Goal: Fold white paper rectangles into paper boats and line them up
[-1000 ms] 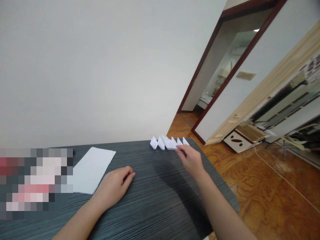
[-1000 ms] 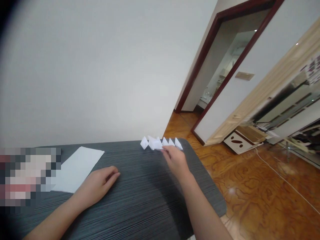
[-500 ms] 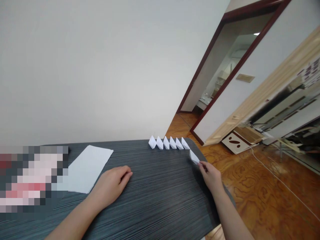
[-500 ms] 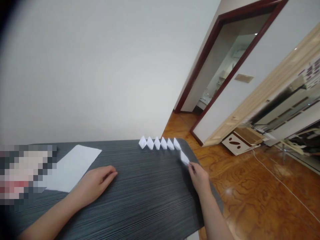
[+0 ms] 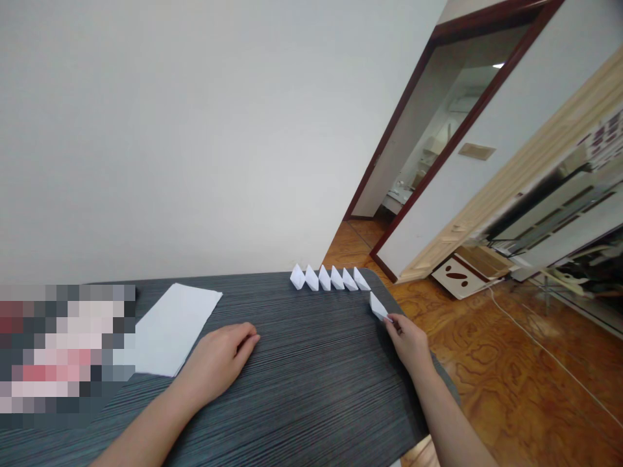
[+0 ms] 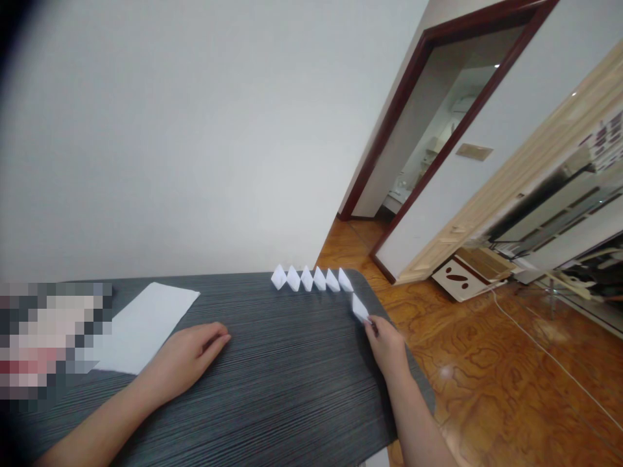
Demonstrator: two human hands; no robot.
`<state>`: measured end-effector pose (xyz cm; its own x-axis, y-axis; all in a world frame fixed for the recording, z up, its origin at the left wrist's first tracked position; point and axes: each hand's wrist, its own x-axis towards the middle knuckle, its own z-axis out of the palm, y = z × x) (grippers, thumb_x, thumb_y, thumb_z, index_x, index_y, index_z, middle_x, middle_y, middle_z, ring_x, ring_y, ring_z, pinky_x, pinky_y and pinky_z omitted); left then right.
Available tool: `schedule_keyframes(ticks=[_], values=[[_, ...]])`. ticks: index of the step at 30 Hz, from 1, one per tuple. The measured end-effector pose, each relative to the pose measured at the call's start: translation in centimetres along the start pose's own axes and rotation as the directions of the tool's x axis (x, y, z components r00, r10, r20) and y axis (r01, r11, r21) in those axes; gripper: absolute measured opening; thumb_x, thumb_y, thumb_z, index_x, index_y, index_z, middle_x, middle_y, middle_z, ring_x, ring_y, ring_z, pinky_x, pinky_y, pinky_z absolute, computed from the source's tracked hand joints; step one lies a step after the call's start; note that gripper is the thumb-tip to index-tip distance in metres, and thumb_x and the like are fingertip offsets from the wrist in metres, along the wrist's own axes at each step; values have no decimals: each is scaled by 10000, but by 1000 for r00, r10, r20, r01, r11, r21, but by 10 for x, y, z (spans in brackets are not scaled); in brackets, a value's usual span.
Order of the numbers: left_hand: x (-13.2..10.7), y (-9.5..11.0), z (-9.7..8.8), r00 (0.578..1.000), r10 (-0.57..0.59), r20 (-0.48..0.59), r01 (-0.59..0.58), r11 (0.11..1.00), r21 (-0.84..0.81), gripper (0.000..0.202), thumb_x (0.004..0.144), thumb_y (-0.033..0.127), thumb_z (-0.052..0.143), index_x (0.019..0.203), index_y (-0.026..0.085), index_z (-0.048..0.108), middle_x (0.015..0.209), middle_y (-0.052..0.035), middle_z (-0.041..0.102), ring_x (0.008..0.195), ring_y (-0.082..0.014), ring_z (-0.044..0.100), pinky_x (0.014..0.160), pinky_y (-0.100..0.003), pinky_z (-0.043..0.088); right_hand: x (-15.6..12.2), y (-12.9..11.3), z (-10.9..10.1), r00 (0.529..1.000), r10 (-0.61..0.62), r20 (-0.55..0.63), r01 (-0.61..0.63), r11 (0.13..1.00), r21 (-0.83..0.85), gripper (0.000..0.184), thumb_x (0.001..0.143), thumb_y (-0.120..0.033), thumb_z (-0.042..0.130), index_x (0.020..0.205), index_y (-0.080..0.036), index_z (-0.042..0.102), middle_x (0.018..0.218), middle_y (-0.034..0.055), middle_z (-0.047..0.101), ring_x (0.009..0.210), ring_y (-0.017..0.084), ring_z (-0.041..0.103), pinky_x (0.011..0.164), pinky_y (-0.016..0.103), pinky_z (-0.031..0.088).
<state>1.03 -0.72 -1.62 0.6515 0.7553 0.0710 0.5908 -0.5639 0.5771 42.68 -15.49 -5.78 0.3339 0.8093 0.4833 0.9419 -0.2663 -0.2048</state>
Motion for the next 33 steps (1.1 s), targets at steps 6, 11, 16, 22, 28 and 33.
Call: schedule_keyframes(ticks=[6, 11, 16, 22, 28, 33], values=[[0, 2, -1, 1000, 7, -4, -7, 1000, 1, 274, 899, 360, 335, 810, 233, 561, 781, 2, 622, 751, -165, 572, 667, -265, 359, 1, -1, 0, 1000, 13, 28, -13, 1000, 15, 338, 853, -444, 444, 935, -184, 643, 865, 77, 686, 756, 214, 644, 690, 313, 495], [-1, 1, -1, 1000, 1, -7, -1, 1000, 6, 273, 898, 359, 335, 811, 235, 563, 778, 0, 624, 745, -169, 572, 660, -267, 359, 0, 3, 2, 999, 39, 33, -41, 997, 60, 377, 822, -490, 477, 994, -186, 619, 830, 66, 676, 683, 199, 631, 639, 306, 491], [-1, 0, -1, 1000, 15, -8, -15, 1000, 5, 283, 901, 362, 327, 814, 232, 563, 785, -5, 623, 752, -170, 571, 671, -271, 366, -1, -2, -3, 995, 104, -2, -103, 992, 78, 471, 776, -532, 521, 1076, -171, 567, 807, 62, 672, 652, 198, 632, 613, 301, 490], [-3, -1, -2, 1000, 17, -18, -16, 1000, 22, 286, 895, 352, 329, 815, 222, 571, 778, -19, 627, 742, -178, 575, 672, -275, 378, -10, -8, -21, 972, 140, -191, -137, 990, 27, 376, 849, -445, 411, 996, -139, 572, 828, 119, 673, 719, 237, 645, 644, 322, 486], [-5, 1, -5, 999, 23, -44, -22, 999, 30, 289, 897, 338, 329, 806, 218, 576, 770, -28, 627, 750, -183, 588, 677, -271, 395, -6, -85, -38, 941, -318, 116, 300, 943, 147, 230, 882, -305, 404, 930, -187, 596, 859, 105, 665, 777, 224, 627, 702, 325, 482], [-8, 0, -5, 997, 49, -55, -47, 998, 50, 270, 900, 304, 335, 874, 209, 586, 816, -43, 622, 784, -182, 584, 722, -278, 411, 7, -194, -29, 651, -668, 361, 566, 744, 356, 214, 883, -304, 470, 1029, -184, 571, 932, 77, 636, 882, 199, 570, 769, 313, 459]])
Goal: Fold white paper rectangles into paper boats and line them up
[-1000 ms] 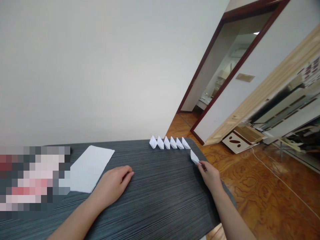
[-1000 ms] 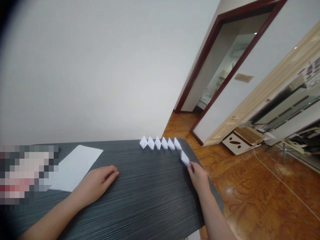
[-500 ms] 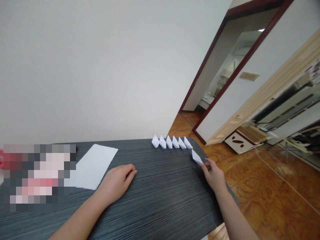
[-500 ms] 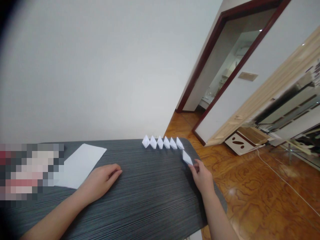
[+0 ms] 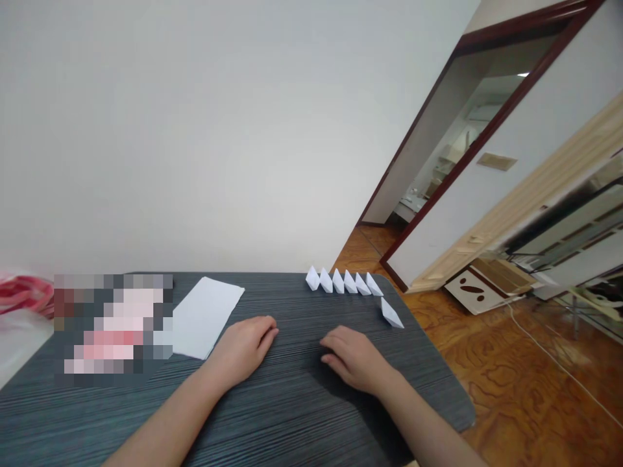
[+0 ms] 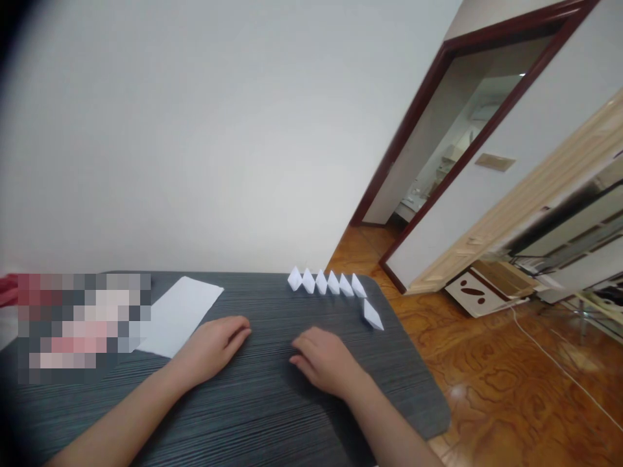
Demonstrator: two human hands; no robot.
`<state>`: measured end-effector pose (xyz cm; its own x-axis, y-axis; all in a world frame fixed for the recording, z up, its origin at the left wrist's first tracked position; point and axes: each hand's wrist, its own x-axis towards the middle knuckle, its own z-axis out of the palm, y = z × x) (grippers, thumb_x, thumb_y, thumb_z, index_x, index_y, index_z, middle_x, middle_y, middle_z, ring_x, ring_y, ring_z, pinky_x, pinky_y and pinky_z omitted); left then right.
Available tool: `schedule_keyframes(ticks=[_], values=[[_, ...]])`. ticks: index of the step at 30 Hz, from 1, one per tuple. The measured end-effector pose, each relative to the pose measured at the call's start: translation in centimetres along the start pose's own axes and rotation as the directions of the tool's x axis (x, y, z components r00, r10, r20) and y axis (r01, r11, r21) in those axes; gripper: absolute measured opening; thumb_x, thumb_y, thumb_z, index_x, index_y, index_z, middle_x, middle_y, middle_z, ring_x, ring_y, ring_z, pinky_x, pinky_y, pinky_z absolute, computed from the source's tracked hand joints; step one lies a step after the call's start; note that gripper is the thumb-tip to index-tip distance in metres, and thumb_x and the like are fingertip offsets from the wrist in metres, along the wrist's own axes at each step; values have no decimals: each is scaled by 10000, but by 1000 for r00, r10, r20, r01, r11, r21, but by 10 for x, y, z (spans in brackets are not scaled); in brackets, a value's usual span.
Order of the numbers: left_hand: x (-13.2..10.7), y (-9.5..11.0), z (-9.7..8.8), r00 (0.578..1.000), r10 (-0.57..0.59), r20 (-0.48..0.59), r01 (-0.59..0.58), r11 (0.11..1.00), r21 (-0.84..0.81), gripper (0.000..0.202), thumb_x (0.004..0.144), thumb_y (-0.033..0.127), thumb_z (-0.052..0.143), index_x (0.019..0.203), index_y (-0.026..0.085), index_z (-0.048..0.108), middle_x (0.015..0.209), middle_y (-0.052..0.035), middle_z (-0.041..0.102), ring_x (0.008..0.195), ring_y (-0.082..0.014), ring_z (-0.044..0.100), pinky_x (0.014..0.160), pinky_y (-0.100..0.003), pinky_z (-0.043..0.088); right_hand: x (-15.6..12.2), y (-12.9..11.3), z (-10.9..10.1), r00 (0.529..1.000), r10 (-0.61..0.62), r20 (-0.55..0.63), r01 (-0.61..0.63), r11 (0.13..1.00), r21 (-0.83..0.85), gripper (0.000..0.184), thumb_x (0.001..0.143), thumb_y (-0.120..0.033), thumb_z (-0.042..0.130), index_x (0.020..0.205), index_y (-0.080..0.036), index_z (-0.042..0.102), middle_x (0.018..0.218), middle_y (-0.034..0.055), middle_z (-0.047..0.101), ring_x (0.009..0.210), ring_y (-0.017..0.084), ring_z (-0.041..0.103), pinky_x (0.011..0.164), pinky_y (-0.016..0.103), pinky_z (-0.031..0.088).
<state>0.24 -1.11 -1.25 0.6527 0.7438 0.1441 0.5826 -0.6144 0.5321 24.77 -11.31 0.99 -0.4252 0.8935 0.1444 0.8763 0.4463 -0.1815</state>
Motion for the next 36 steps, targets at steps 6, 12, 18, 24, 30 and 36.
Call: schedule_keyframes(ticks=[6, 12, 18, 24, 30, 36], values=[[-3, -6, -9, 987, 12, -160, 24, 976, 217, 279, 908, 265, 314, 976, 195, 575, 904, -79, 597, 899, -213, 538, 804, -324, 405, 69, -26, 15, 982, -180, 57, 180, 984, -3, 226, 883, -329, 492, 1009, -167, 587, 1028, 86, 618, 965, 202, 541, 878, 344, 422], [-2, -19, -18, 902, -150, -404, 315, 869, 382, 288, 882, 293, 370, 1053, 153, 555, 1212, -149, 513, 1164, -304, 406, 953, -430, 317, 85, -16, 27, 986, -163, -27, 164, 985, 48, 429, 856, -373, 531, 1222, -151, 513, 1339, 129, 453, 1268, 254, 342, 1039, 419, 290], [-2, -30, -11, 857, -324, -400, 492, 745, 451, 358, 857, 361, 415, 1066, 102, 546, 1294, -200, 443, 1198, -347, 353, 939, -475, 297, 83, -1, 41, 993, -118, -8, 118, 974, 191, 459, 864, -339, 524, 1290, -175, 472, 1372, 124, 426, 1306, 250, 311, 1052, 455, 281], [2, -30, -11, 874, -378, -304, 483, 733, 479, 320, 882, 352, 364, 959, 130, 581, 1124, -168, 526, 1065, -301, 444, 817, -423, 376, 83, 11, 46, 992, -111, -51, 121, 947, 298, 413, 848, -332, 552, 1236, -194, 536, 1365, 107, 439, 1292, 249, 344, 1053, 453, 290], [3, -29, -13, 877, -378, -297, 479, 730, 487, 316, 891, 341, 341, 928, 137, 580, 1057, -156, 537, 1023, -295, 465, 775, -409, 395, 83, 15, 46, 994, -102, -43, 110, 941, 320, 394, 852, -322, 548, 1227, -198, 545, 1366, 101, 438, 1295, 235, 342, 1062, 444, 281], [3, -34, -18, 866, -408, -289, 500, 729, 469, 296, 889, 330, 363, 891, 140, 589, 986, -145, 576, 981, -273, 499, 798, -390, 405, 83, 17, 46, 993, -103, -56, 116, 933, 341, 383, 850, -316, 552, 1217, -206, 555, 1357, 97, 452, 1286, 241, 357, 1054, 454, 290]])
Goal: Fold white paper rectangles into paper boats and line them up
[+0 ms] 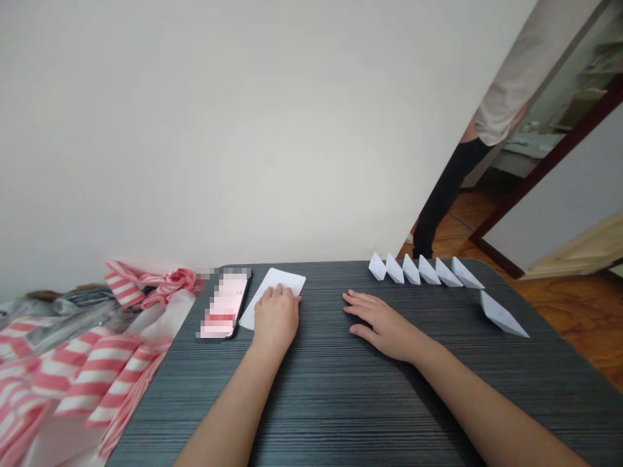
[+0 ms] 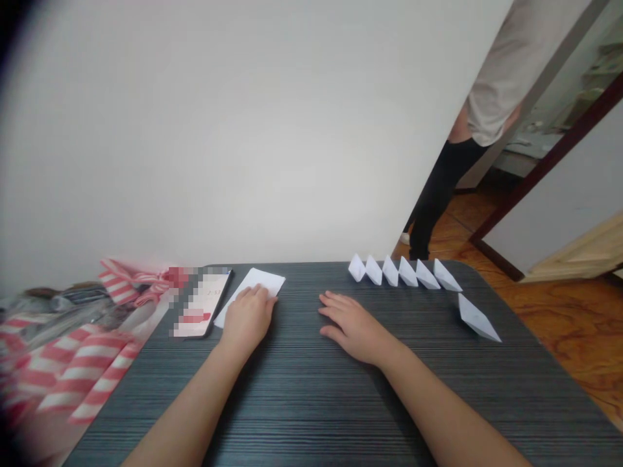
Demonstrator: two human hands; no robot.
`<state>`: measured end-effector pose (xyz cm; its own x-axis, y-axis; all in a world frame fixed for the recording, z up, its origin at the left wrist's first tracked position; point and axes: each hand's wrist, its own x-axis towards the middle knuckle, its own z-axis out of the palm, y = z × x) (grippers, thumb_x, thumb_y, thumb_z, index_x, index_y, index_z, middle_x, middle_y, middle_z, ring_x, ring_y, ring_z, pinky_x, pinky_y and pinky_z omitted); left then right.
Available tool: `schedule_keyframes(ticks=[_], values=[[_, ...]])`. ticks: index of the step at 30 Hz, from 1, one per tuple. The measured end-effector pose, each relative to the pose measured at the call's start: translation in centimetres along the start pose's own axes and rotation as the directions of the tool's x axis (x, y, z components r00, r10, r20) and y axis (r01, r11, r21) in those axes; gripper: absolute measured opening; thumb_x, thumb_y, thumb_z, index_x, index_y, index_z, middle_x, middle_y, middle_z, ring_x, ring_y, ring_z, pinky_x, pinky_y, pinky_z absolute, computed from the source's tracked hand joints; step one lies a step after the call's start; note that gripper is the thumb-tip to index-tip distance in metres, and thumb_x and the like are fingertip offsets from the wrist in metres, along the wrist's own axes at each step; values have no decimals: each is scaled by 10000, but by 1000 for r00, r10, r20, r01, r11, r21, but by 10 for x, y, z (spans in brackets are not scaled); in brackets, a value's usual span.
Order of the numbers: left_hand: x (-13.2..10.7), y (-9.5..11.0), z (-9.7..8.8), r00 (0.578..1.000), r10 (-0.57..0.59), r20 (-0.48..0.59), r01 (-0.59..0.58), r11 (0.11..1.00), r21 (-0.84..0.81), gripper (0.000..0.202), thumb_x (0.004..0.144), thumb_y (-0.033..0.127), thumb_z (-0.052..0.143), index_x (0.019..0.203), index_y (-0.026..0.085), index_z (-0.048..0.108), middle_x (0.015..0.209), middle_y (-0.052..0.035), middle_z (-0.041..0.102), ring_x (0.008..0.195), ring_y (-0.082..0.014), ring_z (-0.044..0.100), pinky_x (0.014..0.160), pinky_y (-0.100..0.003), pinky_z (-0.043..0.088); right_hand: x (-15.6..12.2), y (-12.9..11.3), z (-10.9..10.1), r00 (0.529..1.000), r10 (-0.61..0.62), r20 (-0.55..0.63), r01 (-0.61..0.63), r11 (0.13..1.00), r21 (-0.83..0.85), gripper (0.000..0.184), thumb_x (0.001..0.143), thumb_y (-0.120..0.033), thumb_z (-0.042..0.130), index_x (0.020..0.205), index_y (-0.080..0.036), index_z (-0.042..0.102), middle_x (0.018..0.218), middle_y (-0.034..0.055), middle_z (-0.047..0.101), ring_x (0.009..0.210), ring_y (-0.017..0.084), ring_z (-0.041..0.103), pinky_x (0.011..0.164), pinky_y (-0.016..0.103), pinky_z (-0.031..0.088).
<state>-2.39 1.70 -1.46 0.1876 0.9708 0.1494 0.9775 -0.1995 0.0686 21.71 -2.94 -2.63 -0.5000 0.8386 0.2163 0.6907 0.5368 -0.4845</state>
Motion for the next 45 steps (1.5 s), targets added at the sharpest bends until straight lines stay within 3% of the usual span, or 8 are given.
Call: schedule_keyframes(ticks=[5, 10, 17, 23, 34, 41, 45], values=[[2, -2, 2, 1000, 16, -14, -16, 1000, 9, 310, 901, 288, 323, 835, 144, 589, 929, -131, 602, 951, -259, 535, 797, -363, 418, 0, 0, 0, 1000, 2, 9, -2, 1000, -7, 386, 858, -324, 538, 1225, -205, 547, 1358, 96, 449, 1292, 237, 348, 1057, 453, 288], [3, -3, 2, 998, -53, 21, 52, 998, 24, 316, 893, 195, 268, 879, 126, 576, 869, -141, 605, 870, -278, 582, 652, -350, 437, 0, 0, -1, 1000, 14, 17, -14, 1000, -15, 385, 860, -328, 535, 1222, -198, 551, 1357, 95, 451, 1292, 234, 346, 1058, 440, 292], [4, -2, -4, 992, -127, 21, 126, 992, 30, 347, 906, 270, 259, 884, 122, 572, 829, -137, 617, 781, -271, 607, 639, -349, 431, -1, 0, -1, 1000, 20, 19, -19, 1000, -9, 379, 864, -329, 529, 1222, -206, 552, 1363, 90, 444, 1293, 235, 346, 1057, 444, 291], [4, -2, -6, 994, -113, 3, 113, 993, 16, 366, 912, 331, 264, 859, 138, 571, 808, -117, 628, 767, -263, 611, 636, -336, 419, -1, -1, -1, 1000, 23, 19, -23, 1000, -16, 380, 865, -324, 528, 1223, -198, 551, 1361, 93, 447, 1296, 227, 340, 1064, 432, 283], [4, 0, -2, 989, -146, -28, 146, 989, 0, 322, 906, 314, 289, 851, 147, 559, 816, -113, 631, 777, -261, 607, 639, -329, 419, 0, 1, -1, 999, 31, 37, -32, 999, 8, 389, 862, -329, 526, 1226, -196, 551, 1365, 99, 440, 1297, 243, 336, 1062, 444, 281], [5, -1, -8, 974, -178, -140, 173, 984, -42, 269, 913, 300, 283, 905, 150, 507, 745, -106, 615, 735, -274, 601, 580, -320, 380, 0, 0, -1, 999, 26, 30, -27, 1000, 14, 382, 857, -325, 535, 1215, -193, 560, 1356, 100, 452, 1294, 236, 341, 1064, 434, 278], [3, -1, -17, 943, -219, -250, 144, 947, -287, 248, 914, 324, 302, 956, 156, 479, 696, -71, 584, 644, -230, 570, 576, -301, 350, 0, 1, 0, 999, 22, 23, -23, 1000, 19, 373, 858, -323, 534, 1206, -192, 565, 1359, 104, 448, 1296, 236, 337, 1068, 438, 269]])
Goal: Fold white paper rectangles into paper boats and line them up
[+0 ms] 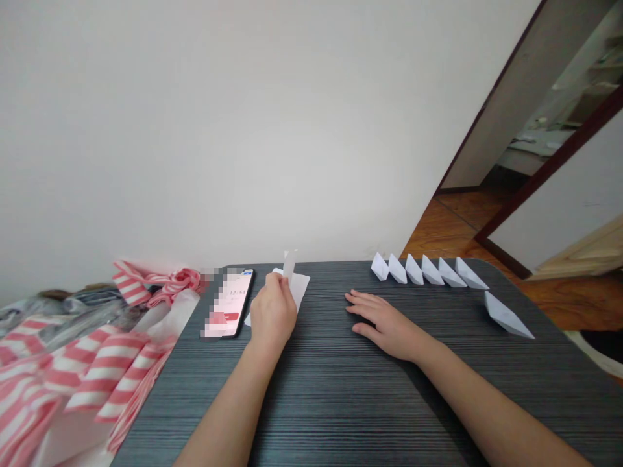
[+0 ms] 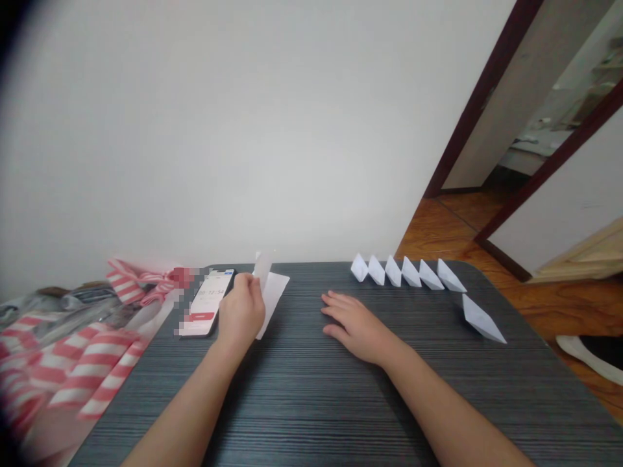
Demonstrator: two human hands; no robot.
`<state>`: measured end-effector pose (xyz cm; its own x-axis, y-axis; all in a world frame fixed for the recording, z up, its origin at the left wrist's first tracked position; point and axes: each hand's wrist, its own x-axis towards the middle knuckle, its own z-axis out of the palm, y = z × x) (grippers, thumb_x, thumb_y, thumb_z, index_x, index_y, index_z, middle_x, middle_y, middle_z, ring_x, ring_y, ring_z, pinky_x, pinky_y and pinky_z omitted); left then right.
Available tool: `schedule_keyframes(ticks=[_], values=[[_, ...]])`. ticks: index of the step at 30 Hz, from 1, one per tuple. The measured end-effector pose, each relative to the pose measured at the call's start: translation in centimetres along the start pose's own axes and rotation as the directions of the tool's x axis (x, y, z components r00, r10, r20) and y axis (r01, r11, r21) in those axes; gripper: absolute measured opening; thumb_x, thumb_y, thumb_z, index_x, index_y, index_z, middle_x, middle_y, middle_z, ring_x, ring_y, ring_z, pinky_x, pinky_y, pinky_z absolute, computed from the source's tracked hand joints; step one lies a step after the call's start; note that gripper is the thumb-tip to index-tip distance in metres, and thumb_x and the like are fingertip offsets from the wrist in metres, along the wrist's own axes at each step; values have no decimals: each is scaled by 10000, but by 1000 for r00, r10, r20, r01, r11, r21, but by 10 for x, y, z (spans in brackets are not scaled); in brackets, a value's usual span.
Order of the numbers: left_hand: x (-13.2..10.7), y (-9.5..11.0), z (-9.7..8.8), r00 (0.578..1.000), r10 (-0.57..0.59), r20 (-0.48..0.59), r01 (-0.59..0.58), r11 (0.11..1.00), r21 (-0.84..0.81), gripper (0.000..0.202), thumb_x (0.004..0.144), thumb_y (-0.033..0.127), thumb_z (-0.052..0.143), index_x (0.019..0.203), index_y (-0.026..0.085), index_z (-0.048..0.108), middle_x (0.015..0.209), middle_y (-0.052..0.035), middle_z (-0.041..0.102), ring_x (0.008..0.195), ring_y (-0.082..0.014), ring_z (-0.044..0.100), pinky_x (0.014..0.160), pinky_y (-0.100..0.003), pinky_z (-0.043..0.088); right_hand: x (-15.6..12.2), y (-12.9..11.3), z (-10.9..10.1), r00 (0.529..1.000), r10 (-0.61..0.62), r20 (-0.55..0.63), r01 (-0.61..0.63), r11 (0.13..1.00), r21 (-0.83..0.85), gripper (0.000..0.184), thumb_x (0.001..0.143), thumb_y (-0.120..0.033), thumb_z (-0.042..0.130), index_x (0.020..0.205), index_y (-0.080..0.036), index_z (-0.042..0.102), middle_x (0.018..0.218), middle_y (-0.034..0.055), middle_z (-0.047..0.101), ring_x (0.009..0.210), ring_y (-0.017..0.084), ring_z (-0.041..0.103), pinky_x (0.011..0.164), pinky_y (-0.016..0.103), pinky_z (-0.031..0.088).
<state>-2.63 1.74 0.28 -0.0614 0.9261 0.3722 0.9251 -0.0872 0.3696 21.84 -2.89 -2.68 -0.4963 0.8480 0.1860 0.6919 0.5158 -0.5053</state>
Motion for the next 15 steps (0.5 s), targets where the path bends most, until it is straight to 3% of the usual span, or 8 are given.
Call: schedule_keyframes(ticks=[3, 5, 7, 10, 12, 15], values=[[-3, 4, -1, 996, -62, -62, 33, 919, -394, 219, 909, 345, 332, 924, 174, 467, 717, -38, 551, 641, -175, 535, 587, -265, 355, 0, 2, 1, 1000, 0, -20, 1, 999, 43, 378, 853, -316, 540, 1212, -197, 560, 1349, 104, 460, 1288, 242, 349, 1064, 444, 272], [-6, 7, 3, 996, -84, 24, 79, 741, -667, 216, 901, 377, 352, 881, 188, 454, 695, -4, 513, 613, -141, 499, 567, -233, 362, -1, 2, 1, 997, 23, -69, -16, 994, 104, 395, 858, -304, 528, 1240, -203, 532, 1328, 103, 483, 1268, 242, 375, 1054, 444, 287], [-10, 12, 10, 981, -73, 179, 190, 526, -829, 227, 892, 399, 364, 857, 192, 450, 705, 10, 512, 616, -124, 489, 576, -216, 383, -2, 2, 1, 986, 75, -147, -46, 981, 189, 396, 872, -286, 498, 1260, -205, 503, 1290, 104, 517, 1220, 240, 433, 1024, 439, 326], [-17, 20, 18, 935, 12, 355, 326, 369, -870, 225, 877, 407, 395, 860, 192, 458, 686, 23, 517, 602, -113, 484, 566, -206, 387, -2, 0, 2, 960, 173, -220, -79, 921, 382, 351, 894, -271, 444, 1232, -197, 501, 1175, 104, 594, 1059, 223, 557, 912, 396, 427], [-21, 24, 21, 893, 85, 441, 385, 362, -849, 215, 871, 407, 412, 860, 196, 448, 667, 31, 522, 572, -107, 471, 542, -201, 382, -2, -3, 4, 947, 250, -203, -110, 844, 524, 297, 900, -275, 426, 1168, -186, 519, 1048, 88, 647, 905, 200, 615, 799, 349, 476], [-24, 27, 22, 863, 140, 486, 401, 397, -826, 217, 863, 414, 426, 854, 197, 440, 648, 36, 524, 535, -98, 459, 509, -194, 368, -1, -5, 9, 903, 384, -192, -191, 760, 621, 186, 865, -314, 489, 974, -177, 551, 860, 47, 674, 784, 191, 625, 704, 312, 483]])
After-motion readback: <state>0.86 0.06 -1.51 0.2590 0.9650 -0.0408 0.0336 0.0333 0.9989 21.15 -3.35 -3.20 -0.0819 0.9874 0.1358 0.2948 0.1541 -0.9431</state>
